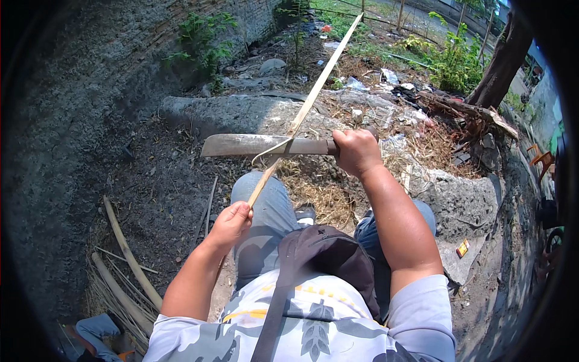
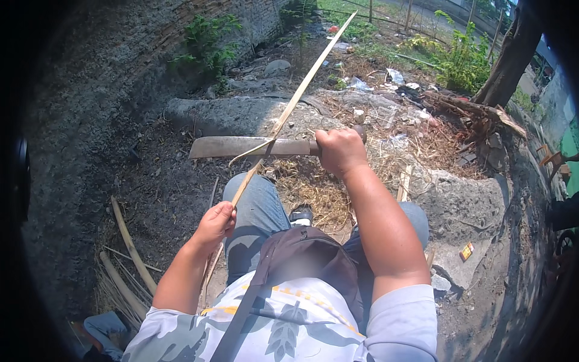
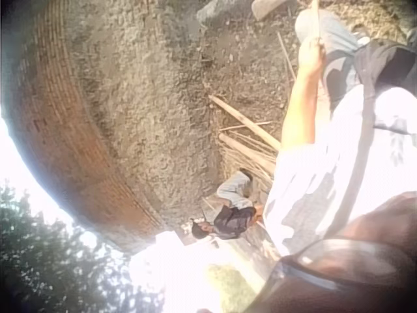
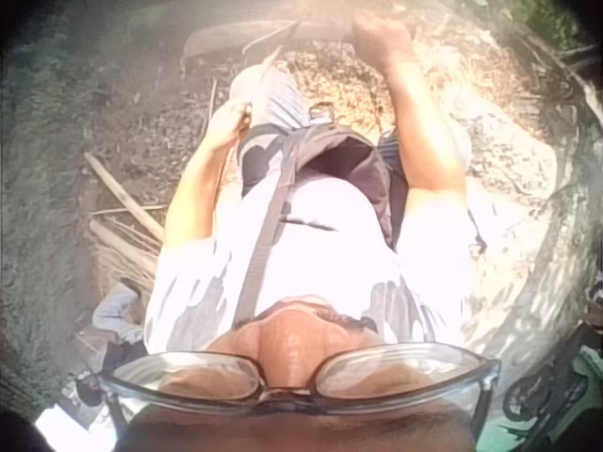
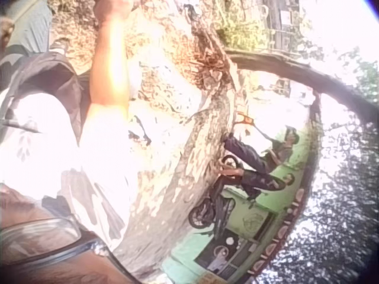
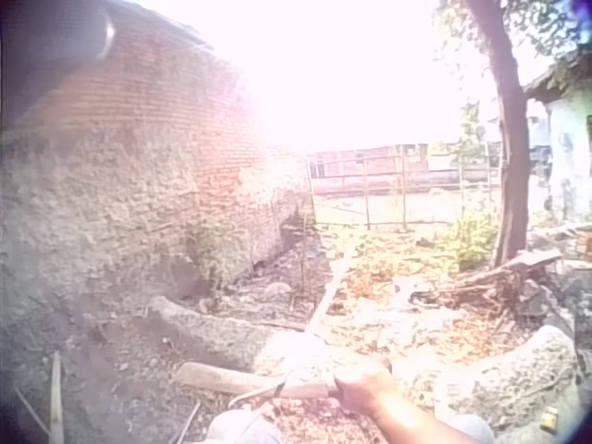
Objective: The person shaves and scrapes a bamboo strip using a machete.
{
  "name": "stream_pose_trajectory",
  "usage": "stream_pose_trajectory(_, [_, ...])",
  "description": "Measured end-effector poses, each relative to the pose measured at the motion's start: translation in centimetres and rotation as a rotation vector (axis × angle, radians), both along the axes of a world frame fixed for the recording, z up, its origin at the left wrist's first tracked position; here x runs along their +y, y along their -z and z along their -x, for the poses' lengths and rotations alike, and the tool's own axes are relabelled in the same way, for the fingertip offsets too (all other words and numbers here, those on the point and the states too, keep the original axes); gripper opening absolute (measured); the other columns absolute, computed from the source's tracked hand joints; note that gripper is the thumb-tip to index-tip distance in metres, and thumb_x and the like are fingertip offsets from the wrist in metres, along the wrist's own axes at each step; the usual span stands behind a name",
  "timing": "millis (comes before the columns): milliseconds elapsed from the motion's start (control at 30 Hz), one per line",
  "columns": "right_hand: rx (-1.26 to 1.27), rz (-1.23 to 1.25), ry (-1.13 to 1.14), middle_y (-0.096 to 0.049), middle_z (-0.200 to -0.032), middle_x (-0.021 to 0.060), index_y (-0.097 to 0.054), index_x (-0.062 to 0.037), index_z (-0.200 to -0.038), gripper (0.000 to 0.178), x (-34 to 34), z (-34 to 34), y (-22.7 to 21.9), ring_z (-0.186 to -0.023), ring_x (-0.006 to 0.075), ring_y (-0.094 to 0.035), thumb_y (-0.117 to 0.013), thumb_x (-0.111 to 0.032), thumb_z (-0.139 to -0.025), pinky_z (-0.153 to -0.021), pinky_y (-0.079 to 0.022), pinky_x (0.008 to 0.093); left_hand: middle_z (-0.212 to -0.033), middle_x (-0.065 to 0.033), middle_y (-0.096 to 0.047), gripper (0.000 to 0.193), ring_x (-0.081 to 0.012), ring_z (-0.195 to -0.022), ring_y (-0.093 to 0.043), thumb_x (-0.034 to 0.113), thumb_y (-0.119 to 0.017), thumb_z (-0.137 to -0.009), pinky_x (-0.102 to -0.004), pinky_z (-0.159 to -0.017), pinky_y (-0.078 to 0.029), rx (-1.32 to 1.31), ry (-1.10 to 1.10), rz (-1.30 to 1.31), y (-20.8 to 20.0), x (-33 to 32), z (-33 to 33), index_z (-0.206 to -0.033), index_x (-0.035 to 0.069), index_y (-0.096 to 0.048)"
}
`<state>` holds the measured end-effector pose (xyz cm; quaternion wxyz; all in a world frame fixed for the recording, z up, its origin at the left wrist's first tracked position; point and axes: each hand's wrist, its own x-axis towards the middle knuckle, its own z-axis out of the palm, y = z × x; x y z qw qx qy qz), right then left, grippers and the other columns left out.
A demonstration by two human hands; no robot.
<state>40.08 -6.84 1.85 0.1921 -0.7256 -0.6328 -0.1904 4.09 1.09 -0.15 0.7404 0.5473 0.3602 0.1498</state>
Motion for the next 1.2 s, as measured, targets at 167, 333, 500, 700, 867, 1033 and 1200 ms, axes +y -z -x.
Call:
stream_pose_trajectory(167, [0.321, 0.319, 0.006, -0.071, -0.085, 0.0157, -0.066, -0.0099, -0.092, 0.018, 0.1, 2.8, -1.0, -0.085, 0.0383, -0.069, -0.072, -0.018, -0.076, -0.074, -0.055, 0.0466, -0.062, 0.0077, -0.041, 0.030, -0.0039, -0.051, -0.032, 0.035, -0.048, -0.109, -0.0227, -0.046, -0.025, 0.050, -0.041, 0.020, 0.5, 0.4, 0.9, -0.094, 0.011, -0.057])
stream_pose_trajectory(333, [0.849, 0.561, -0.203, -0.072, -0.091, 0.0190, -0.069, -0.0091, -0.095, 0.021, -0.3, 2.8, -0.7, -0.088, 0.0396, -0.069, -0.073, -0.018, -0.076, -0.076, -0.054, 0.0482, -0.062, 0.0080, -0.040, 0.031, -0.0040, -0.051, -0.032, 0.036, -0.046, -0.110, -0.0228, -0.046, -0.024, 0.008, -0.021, 0.059, 1.5, 0.0, 0.6, -0.094, 0.011, -0.056])
stream_pose_trajectory(500, [0.181, 0.352, -0.128, -0.072, -0.082, 0.0113, -0.067, -0.0116, -0.089, 0.012, 0.2, 5.7, -1.7, -0.084, 0.0316, -0.073, -0.068, -0.018, -0.079, -0.075, -0.055, 0.0445, -0.064, 0.0069, -0.041, 0.040, -0.0043, -0.054, -0.033, 0.039, -0.041, -0.111, -0.0239, -0.049, -0.028, 0.115, -0.102, -0.299, 2.4, -0.6, -1.2, -0.086, 0.010, -0.053])
stream_pose_trajectory(700, [0.156, 0.126, 0.074, -0.070, -0.077, 0.0131, -0.062, -0.0116, -0.082, 0.010, 0.8, 0.9, 1.0, -0.077, 0.0336, -0.070, -0.069, -0.019, -0.079, -0.071, -0.054, 0.0462, -0.065, 0.0055, -0.042, 0.044, -0.0052, -0.057, -0.036, 0.038, -0.038, -0.112, -0.0248, -0.051, -0.032, 0.186, -0.009, -0.415, 1.5, -0.1, -0.4, -0.080, 0.010, -0.049])
stream_pose_trajectory(867, [0.278, 0.275, 0.069, -0.070, -0.080, 0.0141, -0.066, -0.0077, -0.090, 0.019, 0.4, 1.5, 0.2, -0.080, 0.0319, -0.070, -0.073, -0.019, -0.077, -0.070, -0.054, 0.0433, -0.066, 0.0052, -0.044, 0.044, -0.0055, -0.058, -0.038, 0.039, -0.038, -0.111, -0.0245, -0.052, -0.034, 0.189, -0.014, -0.348, 2.4, 0.0, -0.5, -0.080, 0.011, -0.049])
stream_pose_trajectory(1033, [1.073, 0.615, -0.154, -0.068, -0.078, 0.0085, -0.068, -0.0037, -0.093, 0.029, 0.4, 2.2, -0.8, -0.074, 0.0203, -0.064, -0.079, -0.026, -0.080, -0.070, -0.050, 0.0380, -0.066, 0.0048, -0.044, 0.044, -0.0058, -0.056, -0.038, 0.041, -0.038, -0.111, -0.0241, -0.051, -0.033, 0.114, 0.013, -0.357, 2.0, 0.5, -0.4, -0.080, 0.012, -0.049])
stream_pose_trajectory(1200, [0.419, 0.414, -0.072, -0.072, -0.089, 0.0157, -0.070, -0.0100, -0.096, 0.021, 0.1, 3.6, -1.4, -0.092, 0.0354, -0.071, -0.072, -0.018, -0.077, -0.080, -0.055, 0.0434, -0.065, 0.0039, -0.043, 0.042, -0.0066, -0.055, -0.038, 0.041, -0.039, -0.111, -0.0245, -0.049, -0.032, 0.092, -0.003, -0.190, 0.8, 0.2, -1.0, -0.082, 0.013, -0.048])
